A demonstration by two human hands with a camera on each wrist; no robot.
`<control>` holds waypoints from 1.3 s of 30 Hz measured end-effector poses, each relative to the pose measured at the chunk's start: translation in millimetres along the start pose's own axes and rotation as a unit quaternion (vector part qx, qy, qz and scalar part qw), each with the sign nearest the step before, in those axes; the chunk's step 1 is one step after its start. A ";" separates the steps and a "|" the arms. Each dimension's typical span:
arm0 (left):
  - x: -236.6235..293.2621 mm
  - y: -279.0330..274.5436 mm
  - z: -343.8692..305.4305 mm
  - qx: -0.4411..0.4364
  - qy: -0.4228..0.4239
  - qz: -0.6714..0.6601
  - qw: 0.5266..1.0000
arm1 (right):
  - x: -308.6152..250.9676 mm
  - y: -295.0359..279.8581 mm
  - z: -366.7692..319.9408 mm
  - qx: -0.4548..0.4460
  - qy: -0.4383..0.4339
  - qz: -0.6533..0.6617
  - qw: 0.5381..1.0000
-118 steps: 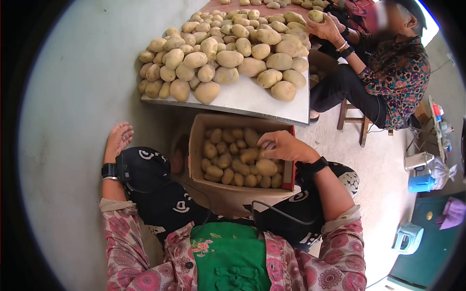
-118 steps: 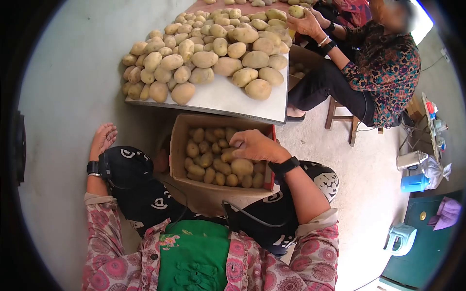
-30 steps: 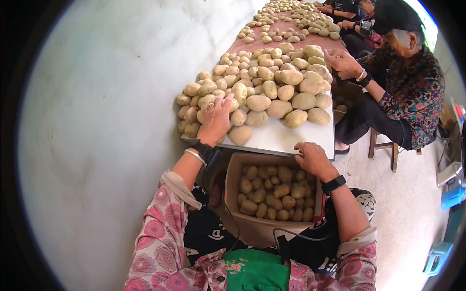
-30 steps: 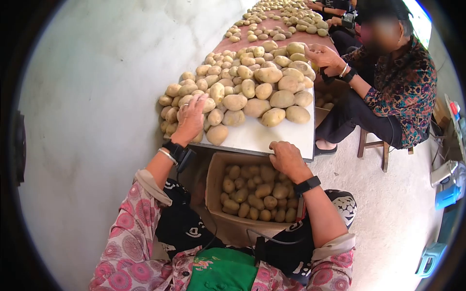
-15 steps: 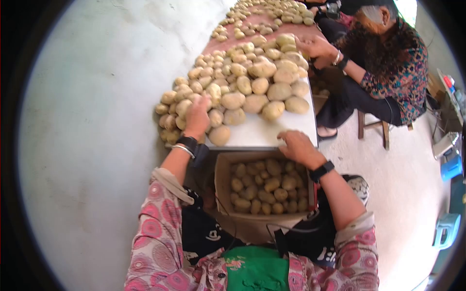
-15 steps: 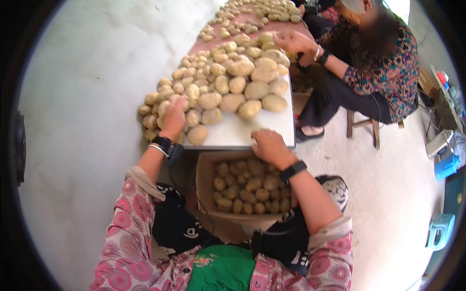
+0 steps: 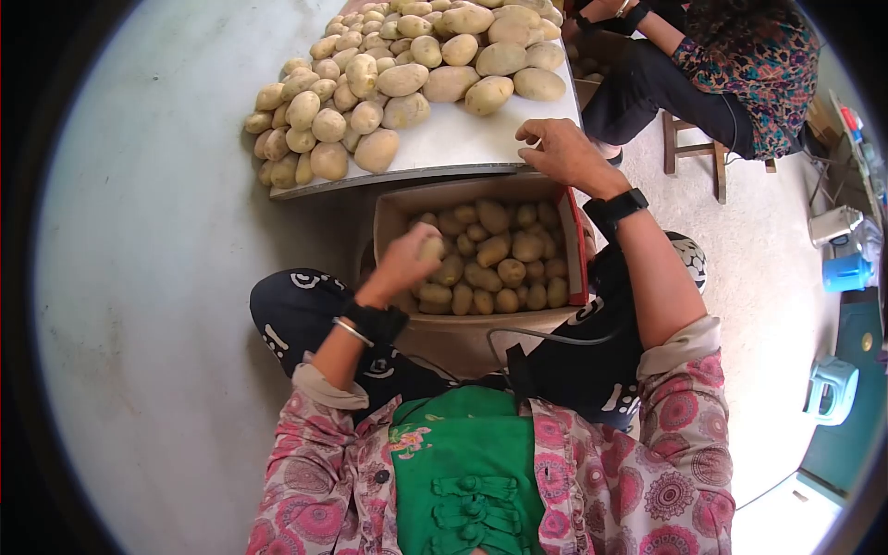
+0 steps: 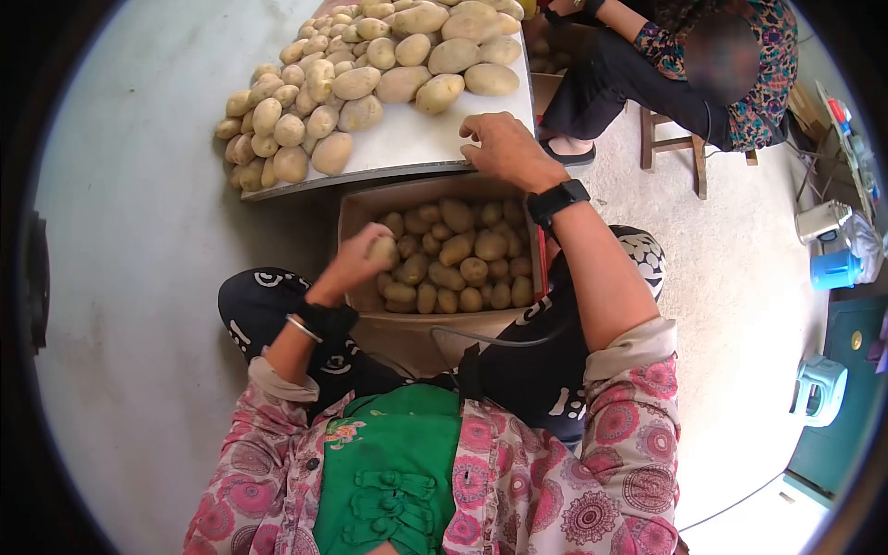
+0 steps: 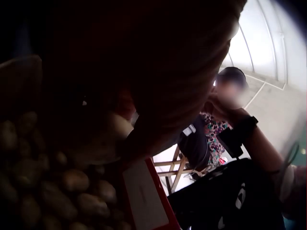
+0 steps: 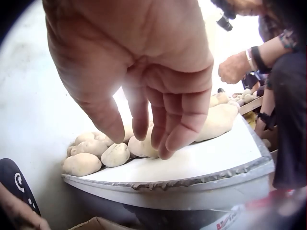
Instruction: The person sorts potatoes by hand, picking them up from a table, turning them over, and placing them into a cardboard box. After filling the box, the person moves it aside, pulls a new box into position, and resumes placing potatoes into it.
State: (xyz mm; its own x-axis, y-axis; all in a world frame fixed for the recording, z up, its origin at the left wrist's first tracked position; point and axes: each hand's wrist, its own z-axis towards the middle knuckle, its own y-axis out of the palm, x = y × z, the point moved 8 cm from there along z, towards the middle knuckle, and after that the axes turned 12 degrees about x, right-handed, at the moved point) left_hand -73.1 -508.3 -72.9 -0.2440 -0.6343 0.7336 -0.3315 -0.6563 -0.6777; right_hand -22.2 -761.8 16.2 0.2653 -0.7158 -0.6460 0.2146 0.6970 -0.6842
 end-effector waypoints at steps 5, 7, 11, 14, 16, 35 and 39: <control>-17.9 99.4 -34.3 -0.116 0.111 -0.077 0.984 | 12.3 6.8 -9.1 0.048 -0.040 -0.026 0.998; -30.5 129.6 -51.8 -0.185 0.142 0.024 0.972 | 15.8 16.1 -19.0 0.035 -0.017 -0.028 0.999; 7.8 113.7 -41.6 -0.266 0.143 0.009 0.953 | 6.1 2.4 -7.3 0.013 0.002 -0.008 1.000; 17.8 87.5 -39.0 -0.259 0.064 0.001 0.964 | 16.6 0.3 -18.0 0.077 -0.034 -0.018 0.996; 16.2 42.3 -24.9 -0.100 0.120 -0.009 0.988 | 29.6 3.5 -25.6 0.107 -0.053 -0.026 0.992; -59.7 -197.9 -97.4 0.256 -0.045 0.227 0.939 | 1.3 37.3 -68.0 -0.027 0.024 -0.278 0.960; -54.5 -200.5 -102.1 0.277 -0.033 0.229 0.933 | 11.0 40.0 -61.9 -0.063 0.030 -0.267 0.961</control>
State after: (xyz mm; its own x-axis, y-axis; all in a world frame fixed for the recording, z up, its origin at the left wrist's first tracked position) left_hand -86.4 -300.4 28.1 -0.1815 -0.9116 0.3689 0.3197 -0.4094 -0.8545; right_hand -68.9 -744.4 -39.2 0.0928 -0.9737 -0.2079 0.1884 0.2222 -0.9566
